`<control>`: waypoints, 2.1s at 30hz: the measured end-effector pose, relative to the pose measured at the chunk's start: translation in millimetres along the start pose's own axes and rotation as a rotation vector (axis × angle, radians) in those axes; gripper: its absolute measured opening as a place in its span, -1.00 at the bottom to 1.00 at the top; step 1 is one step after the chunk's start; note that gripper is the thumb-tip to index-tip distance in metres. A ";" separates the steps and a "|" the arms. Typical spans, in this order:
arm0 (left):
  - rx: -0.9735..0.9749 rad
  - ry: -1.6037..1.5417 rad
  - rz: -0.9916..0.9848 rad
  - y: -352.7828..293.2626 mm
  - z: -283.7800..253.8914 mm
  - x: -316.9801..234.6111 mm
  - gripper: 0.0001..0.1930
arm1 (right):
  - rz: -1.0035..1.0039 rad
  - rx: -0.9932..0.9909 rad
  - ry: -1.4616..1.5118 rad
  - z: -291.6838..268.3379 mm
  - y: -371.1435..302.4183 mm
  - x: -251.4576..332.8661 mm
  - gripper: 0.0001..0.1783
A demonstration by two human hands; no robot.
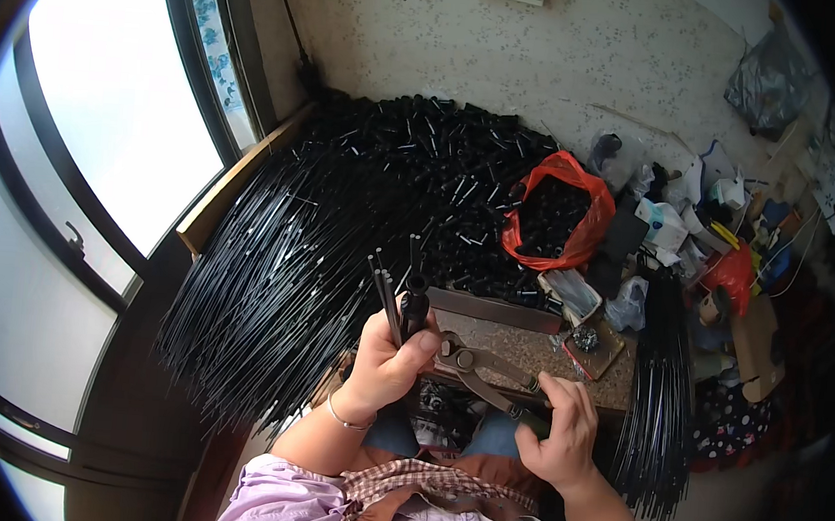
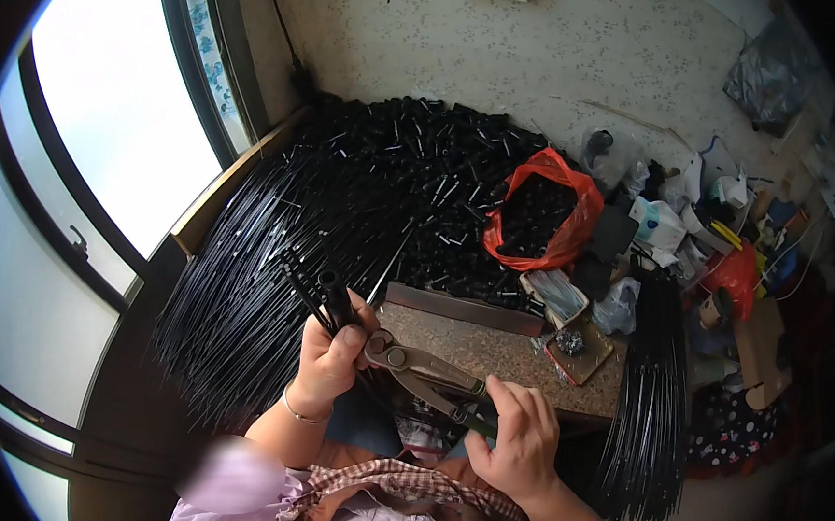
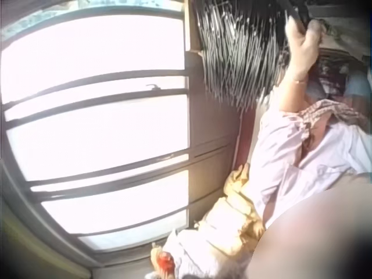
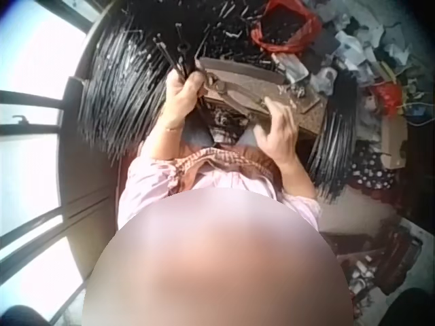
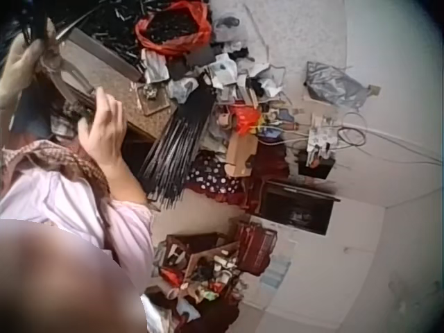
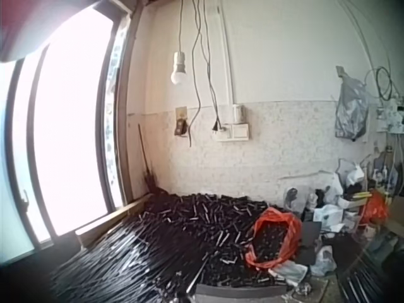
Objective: Assembling black umbrella ribs and hubs at a factory workbench using pliers.
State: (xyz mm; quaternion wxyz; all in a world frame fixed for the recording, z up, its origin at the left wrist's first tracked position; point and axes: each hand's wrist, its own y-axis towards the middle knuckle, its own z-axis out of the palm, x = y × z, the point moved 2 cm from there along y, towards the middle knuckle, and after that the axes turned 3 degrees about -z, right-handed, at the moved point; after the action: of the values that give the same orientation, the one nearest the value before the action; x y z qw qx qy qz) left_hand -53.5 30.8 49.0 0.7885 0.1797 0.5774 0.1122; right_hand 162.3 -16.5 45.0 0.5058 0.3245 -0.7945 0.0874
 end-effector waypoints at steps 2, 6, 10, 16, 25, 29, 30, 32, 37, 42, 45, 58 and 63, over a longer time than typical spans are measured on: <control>0.011 -0.014 -0.041 -0.1 -1.0 -1.8 -0.87 | -0.261 -0.237 -0.371 -12.6 0.0 9.2 -0.63; 0.213 -0.093 0.031 3.0 8.0 -2.8 -0.86 | 0.376 0.465 1.322 20.9 -22.9 -32.0 -0.73; 0.283 0.035 -0.042 6.6 14.1 2.0 -0.52 | 0.270 0.372 0.716 30.0 -14.6 -39.5 -0.48; 0.065 0.157 0.012 -0.4 -1.4 -4.4 -0.40 | 0.201 0.089 0.308 10.6 -9.7 -13.8 -0.62; 0.244 0.049 -0.154 2.6 11.0 -0.4 -0.33 | 0.223 0.212 0.253 22.8 0.6 -35.0 -0.47; 0.115 0.048 -0.149 0.0 3.3 -6.5 -0.42 | -0.290 -0.454 -0.618 -3.0 1.6 -19.3 -0.43; 0.102 0.035 -0.190 -0.8 -0.3 -5.9 -0.41 | -0.402 -0.481 -0.825 -13.0 4.9 -7.4 -0.44; 0.120 0.020 -0.167 2.4 -1.4 -3.6 -0.40 | -0.179 -0.183 -0.292 -1.8 -4.3 -6.7 -0.59; 0.156 0.206 0.022 2.8 4.9 5.8 -0.25 | 0.488 0.234 0.836 23.5 -9.6 -27.6 -0.53; 0.152 0.162 -0.024 6.3 3.8 7.2 -0.33 | -0.051 -0.189 -0.172 13.5 2.7 -28.1 -0.29; 0.092 0.135 -0.103 6.5 2.4 1.9 -0.32 | -0.453 -0.530 -0.782 -6.7 10.6 -27.0 -0.39; 0.150 0.084 -0.072 3.5 21.5 0.3 -0.59 | 0.373 0.328 1.030 14.7 -10.1 -20.5 -0.53; 0.131 0.147 -0.037 7.1 31.9 19.5 -0.63 | 0.454 0.244 0.887 29.6 -25.0 -47.8 -0.66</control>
State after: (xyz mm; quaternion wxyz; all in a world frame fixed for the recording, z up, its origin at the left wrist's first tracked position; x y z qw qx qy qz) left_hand -16.9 39.9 43.6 0.7325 0.2113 0.6430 0.0724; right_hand 168.6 -29.3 -14.8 0.7209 0.1321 -0.5378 0.4167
